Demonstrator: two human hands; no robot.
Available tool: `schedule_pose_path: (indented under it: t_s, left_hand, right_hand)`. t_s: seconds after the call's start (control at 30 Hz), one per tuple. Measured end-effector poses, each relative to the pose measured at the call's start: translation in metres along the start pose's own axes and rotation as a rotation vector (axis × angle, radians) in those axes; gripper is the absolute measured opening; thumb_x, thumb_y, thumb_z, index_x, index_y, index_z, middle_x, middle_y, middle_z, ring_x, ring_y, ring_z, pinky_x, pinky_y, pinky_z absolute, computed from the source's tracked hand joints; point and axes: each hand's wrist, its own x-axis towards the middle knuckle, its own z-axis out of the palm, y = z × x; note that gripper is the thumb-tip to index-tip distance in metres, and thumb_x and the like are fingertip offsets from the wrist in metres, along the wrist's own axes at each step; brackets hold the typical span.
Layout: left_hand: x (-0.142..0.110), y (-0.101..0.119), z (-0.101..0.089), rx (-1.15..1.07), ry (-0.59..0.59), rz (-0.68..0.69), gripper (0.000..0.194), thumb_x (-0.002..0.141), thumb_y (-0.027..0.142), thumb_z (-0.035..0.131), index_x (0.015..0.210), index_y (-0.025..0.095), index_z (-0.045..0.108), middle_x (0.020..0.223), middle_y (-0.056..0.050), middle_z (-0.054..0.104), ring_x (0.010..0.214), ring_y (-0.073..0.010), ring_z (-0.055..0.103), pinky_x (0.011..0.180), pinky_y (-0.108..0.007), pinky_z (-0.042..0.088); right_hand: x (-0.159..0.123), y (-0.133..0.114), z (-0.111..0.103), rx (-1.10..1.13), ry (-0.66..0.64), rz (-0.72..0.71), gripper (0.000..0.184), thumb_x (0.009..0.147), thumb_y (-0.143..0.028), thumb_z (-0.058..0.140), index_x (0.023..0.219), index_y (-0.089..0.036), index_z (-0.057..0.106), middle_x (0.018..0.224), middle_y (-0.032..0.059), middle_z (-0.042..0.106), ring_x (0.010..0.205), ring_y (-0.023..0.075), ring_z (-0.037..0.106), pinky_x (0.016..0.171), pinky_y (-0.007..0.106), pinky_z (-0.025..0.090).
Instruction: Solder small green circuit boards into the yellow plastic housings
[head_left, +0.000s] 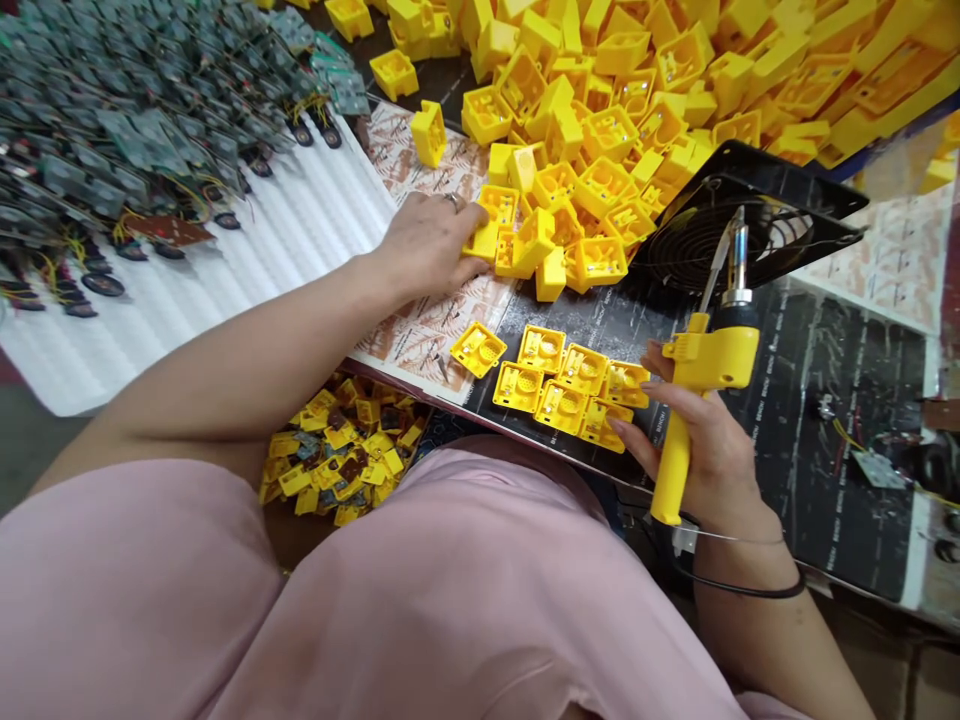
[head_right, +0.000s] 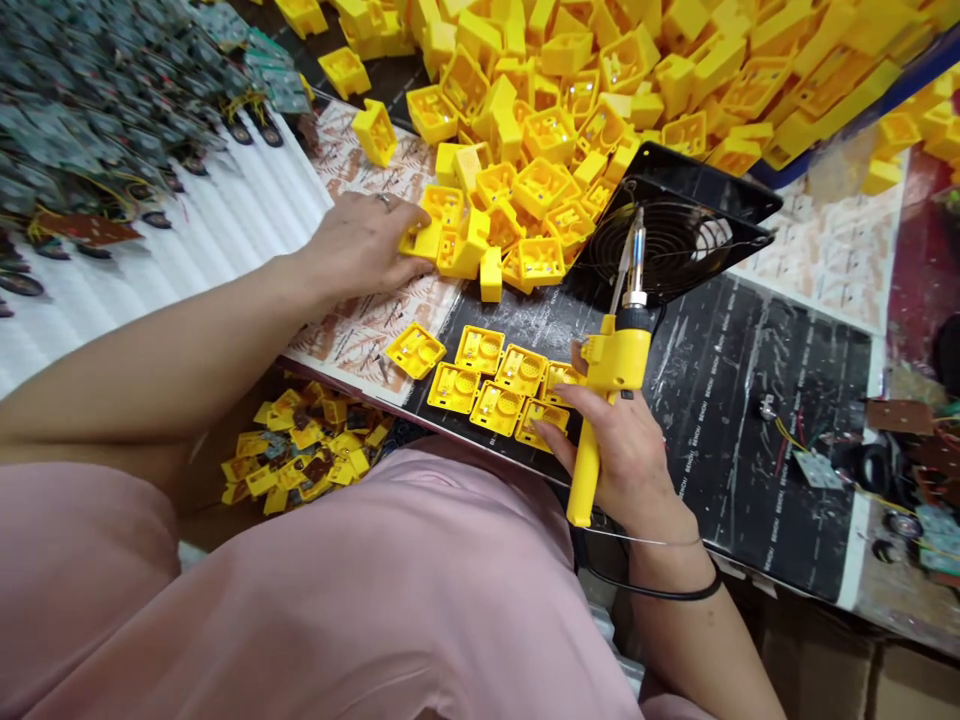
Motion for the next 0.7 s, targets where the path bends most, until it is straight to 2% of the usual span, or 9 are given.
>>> schedule_pose_path:
  t_s: [0.07, 0.13, 0.2, 0.27, 0.37, 0.43, 0.53, 0.6, 0.7]
  left_hand:
    - [-0.003, -0.005, -0.007, -0.041, -0.010, 0.028, 0.053, 0.106, 0.057, 0.052, 0.133, 0.016, 0.071, 0.114, -0.010, 0.076, 0.117, -0.0310, 0.068, 0.107, -0.049, 0.052]
    - [-0.007, -0.005, -0.009, -0.127, -0.066, 0.041, 0.060, 0.107, 0.066, 0.041, 0.108, 0.018, 0.076, 0.091, -0.007, 0.073, 0.097, -0.0268, 0.071, 0.091, -0.043, 0.056]
    - [-0.007, -0.001, -0.004, -0.203, -0.123, 0.056, 0.070, 0.109, 0.068, 0.026, 0.088, 0.020, 0.072, 0.075, -0.005, 0.066, 0.082, -0.0233, 0.070, 0.078, -0.037, 0.055]
    - [-0.004, 0.004, 0.006, -0.180, -0.092, 0.052, 0.073, 0.109, 0.068, 0.022, 0.081, 0.020, 0.070, 0.070, -0.005, 0.063, 0.081, -0.0245, 0.071, 0.077, -0.037, 0.056]
    - [0.000, 0.009, 0.018, -0.054, -0.015, -0.007, 0.068, 0.106, 0.070, 0.033, 0.085, 0.020, 0.075, 0.077, -0.007, 0.067, 0.093, -0.0327, 0.076, 0.088, -0.046, 0.058]
    - [-0.001, 0.010, 0.017, -0.039, -0.031, -0.033, 0.060, 0.104, 0.066, 0.042, 0.096, 0.020, 0.079, 0.087, -0.009, 0.072, 0.102, -0.0359, 0.076, 0.096, -0.052, 0.057]
    - [-0.008, 0.013, 0.007, -0.064, -0.136, 0.065, 0.042, 0.102, 0.047, 0.052, 0.118, 0.020, 0.080, 0.100, -0.012, 0.077, 0.106, -0.0340, 0.076, 0.099, -0.048, 0.057]
    - [-0.015, 0.016, 0.002, -0.055, -0.181, 0.145, 0.041, 0.100, 0.038, 0.053, 0.127, 0.019, 0.078, 0.104, -0.014, 0.079, 0.104, -0.0322, 0.076, 0.097, -0.044, 0.058]
    - [-0.029, 0.021, -0.001, -0.044, -0.228, 0.206, 0.045, 0.104, 0.044, 0.045, 0.123, 0.021, 0.079, 0.102, -0.012, 0.080, 0.099, -0.0300, 0.076, 0.093, -0.043, 0.059]
  right_hand:
    - [-0.001, 0.001, -0.001, 0.000, 0.008, 0.009, 0.063, 0.090, -0.018, 0.086, 0.144, -0.029, 0.056, 0.142, 0.0198, 0.073, 0.125, 0.0395, 0.076, 0.092, 0.055, 0.071]
    - [-0.002, 0.002, -0.001, 0.005, 0.030, 0.026, 0.067, 0.089, -0.016, 0.086, 0.146, -0.031, 0.055, 0.141, 0.0173, 0.074, 0.122, 0.0381, 0.077, 0.088, 0.052, 0.072]
    - [0.000, 0.002, 0.001, 0.020, 0.050, 0.035, 0.069, 0.088, -0.014, 0.086, 0.146, -0.034, 0.055, 0.140, 0.0151, 0.075, 0.121, 0.0372, 0.078, 0.088, 0.051, 0.072]
    - [0.002, 0.001, 0.004, 0.031, 0.059, 0.030, 0.066, 0.088, -0.014, 0.086, 0.144, -0.035, 0.057, 0.139, 0.0144, 0.075, 0.121, 0.0376, 0.078, 0.091, 0.053, 0.072]
    - [0.003, -0.002, 0.004, 0.020, 0.056, 0.019, 0.061, 0.090, -0.015, 0.085, 0.142, -0.033, 0.057, 0.137, 0.0157, 0.075, 0.121, 0.0386, 0.078, 0.093, 0.056, 0.071]
    - [0.001, -0.004, 0.003, -0.005, 0.048, 0.024, 0.062, 0.090, -0.014, 0.085, 0.142, -0.032, 0.057, 0.135, 0.0167, 0.076, 0.119, 0.0379, 0.078, 0.092, 0.054, 0.072]
    - [-0.001, -0.005, 0.002, -0.029, 0.056, 0.026, 0.062, 0.090, -0.014, 0.084, 0.142, -0.031, 0.056, 0.134, 0.0170, 0.076, 0.117, 0.0364, 0.079, 0.089, 0.051, 0.072]
    - [-0.003, -0.005, 0.003, -0.027, 0.070, 0.024, 0.059, 0.091, -0.016, 0.084, 0.142, -0.031, 0.056, 0.135, 0.0156, 0.076, 0.119, 0.0356, 0.079, 0.092, 0.052, 0.072]
    - [-0.007, -0.004, 0.003, -0.017, 0.055, 0.023, 0.055, 0.094, -0.024, 0.084, 0.141, -0.028, 0.056, 0.135, 0.0147, 0.075, 0.124, 0.0360, 0.076, 0.097, 0.056, 0.069]
